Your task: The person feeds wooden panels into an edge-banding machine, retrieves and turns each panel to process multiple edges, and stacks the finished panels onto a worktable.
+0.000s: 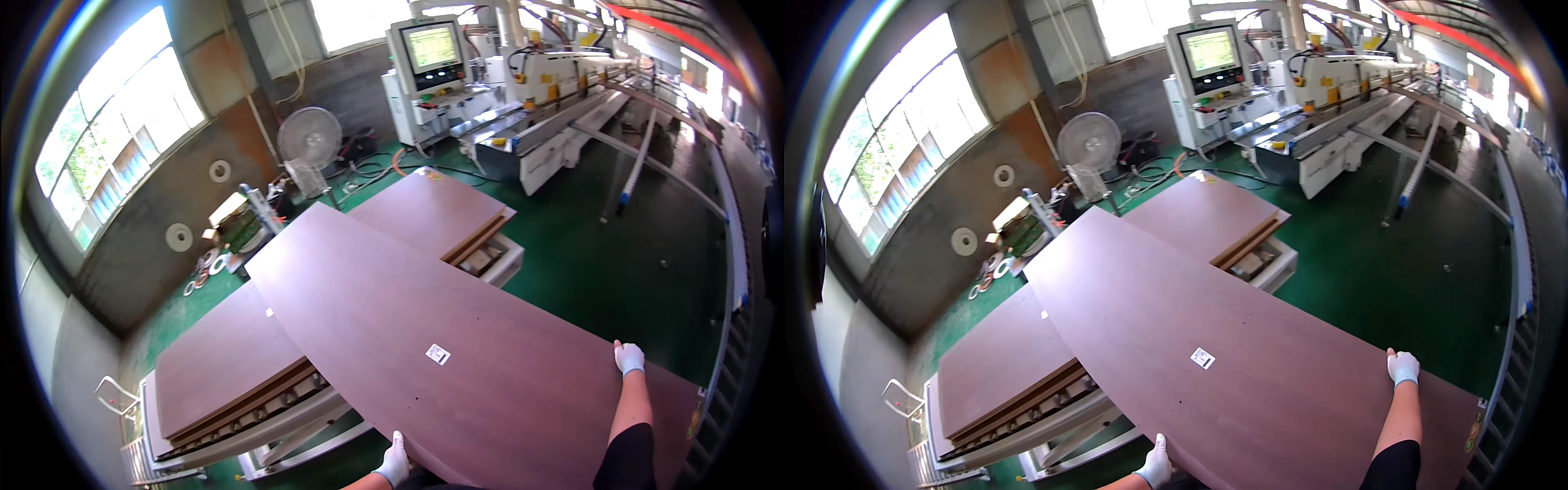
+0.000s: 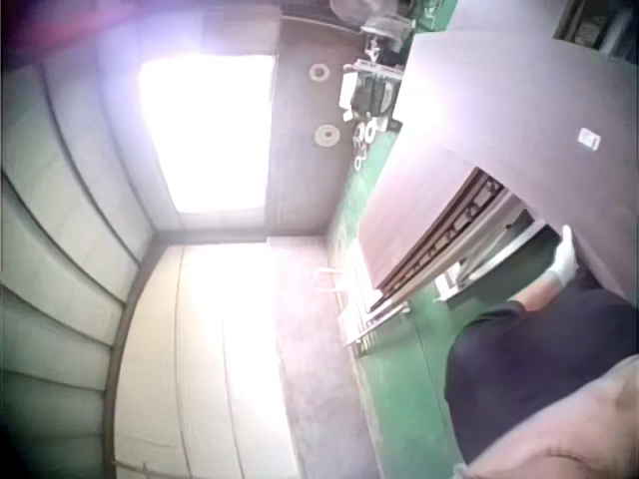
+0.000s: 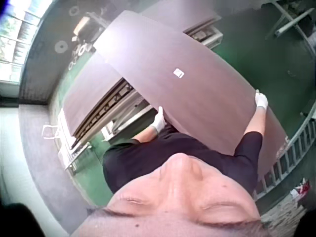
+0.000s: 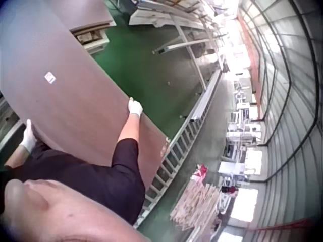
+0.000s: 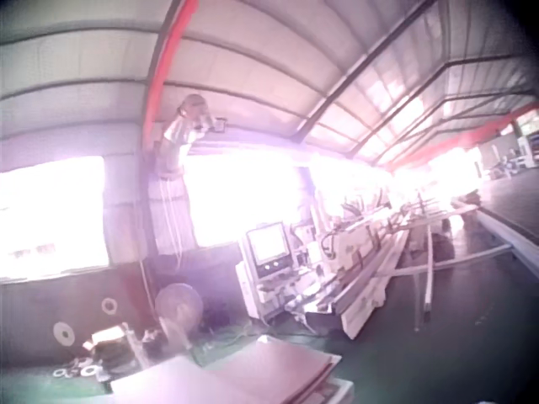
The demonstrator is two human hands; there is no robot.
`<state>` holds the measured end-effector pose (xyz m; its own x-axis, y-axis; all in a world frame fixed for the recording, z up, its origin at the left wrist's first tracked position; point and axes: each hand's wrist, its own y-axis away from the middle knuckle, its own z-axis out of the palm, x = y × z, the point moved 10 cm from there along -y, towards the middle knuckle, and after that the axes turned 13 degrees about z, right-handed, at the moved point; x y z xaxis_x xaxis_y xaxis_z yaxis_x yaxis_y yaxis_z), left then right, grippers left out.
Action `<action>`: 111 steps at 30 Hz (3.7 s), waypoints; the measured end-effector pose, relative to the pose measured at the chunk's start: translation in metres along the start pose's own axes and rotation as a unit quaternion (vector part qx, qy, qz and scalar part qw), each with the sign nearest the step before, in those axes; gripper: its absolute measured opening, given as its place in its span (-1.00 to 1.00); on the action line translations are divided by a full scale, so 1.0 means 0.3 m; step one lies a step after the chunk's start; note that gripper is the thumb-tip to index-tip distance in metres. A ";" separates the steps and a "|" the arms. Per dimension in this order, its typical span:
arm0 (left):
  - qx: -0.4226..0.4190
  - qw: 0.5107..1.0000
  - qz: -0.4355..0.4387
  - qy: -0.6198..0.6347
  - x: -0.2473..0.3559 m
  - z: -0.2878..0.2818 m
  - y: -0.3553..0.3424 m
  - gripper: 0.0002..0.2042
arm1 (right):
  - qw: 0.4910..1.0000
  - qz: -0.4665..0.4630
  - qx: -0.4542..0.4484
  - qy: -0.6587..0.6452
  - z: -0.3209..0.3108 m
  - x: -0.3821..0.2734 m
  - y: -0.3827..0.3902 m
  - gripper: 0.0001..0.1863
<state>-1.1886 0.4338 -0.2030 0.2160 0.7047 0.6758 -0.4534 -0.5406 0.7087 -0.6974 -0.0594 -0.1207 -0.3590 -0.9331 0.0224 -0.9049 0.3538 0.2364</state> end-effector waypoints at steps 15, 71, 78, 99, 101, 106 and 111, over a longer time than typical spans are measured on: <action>-0.198 0.961 0.064 0.180 0.304 0.883 -0.616 -0.41 | 0.991 0.124 0.045 -0.012 -0.259 0.554 -0.397 -0.37; -0.193 0.976 -0.020 0.100 0.011 3.034 -0.525 -0.35 | 0.964 0.083 0.249 -0.041 -0.861 0.616 -2.089 -0.33; -0.242 0.970 0.000 -0.034 -0.005 3.124 -0.567 -0.44 | 0.928 -0.099 0.307 -0.187 -0.892 0.400 -1.707 -0.45; -0.162 0.470 0.714 -0.493 1.421 3.098 -1.091 -0.79 | 0.941 0.170 0.275 -0.100 -0.691 0.499 -1.588 -0.55; -0.103 0.463 0.694 -0.542 1.562 3.077 -1.279 -0.67 | 0.930 0.249 0.260 -0.068 -0.622 0.525 -1.541 -0.52; -0.054 0.491 0.529 -0.690 1.840 2.992 -1.733 -0.40 | 0.775 0.266 -0.007 -0.574 -0.352 0.416 -1.403 -0.59; -0.079 0.454 0.434 -0.774 2.006 2.961 -1.968 -0.24 | 0.543 0.485 -0.244 -0.640 -0.136 -0.208 -0.975 -0.28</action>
<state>-0.0227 0.7688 -0.0347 0.1900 -0.9761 0.1057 -0.9787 -0.1798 0.0989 -0.4011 -0.1072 -0.1517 -0.7599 0.5985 -0.2538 -0.0915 0.2881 0.9532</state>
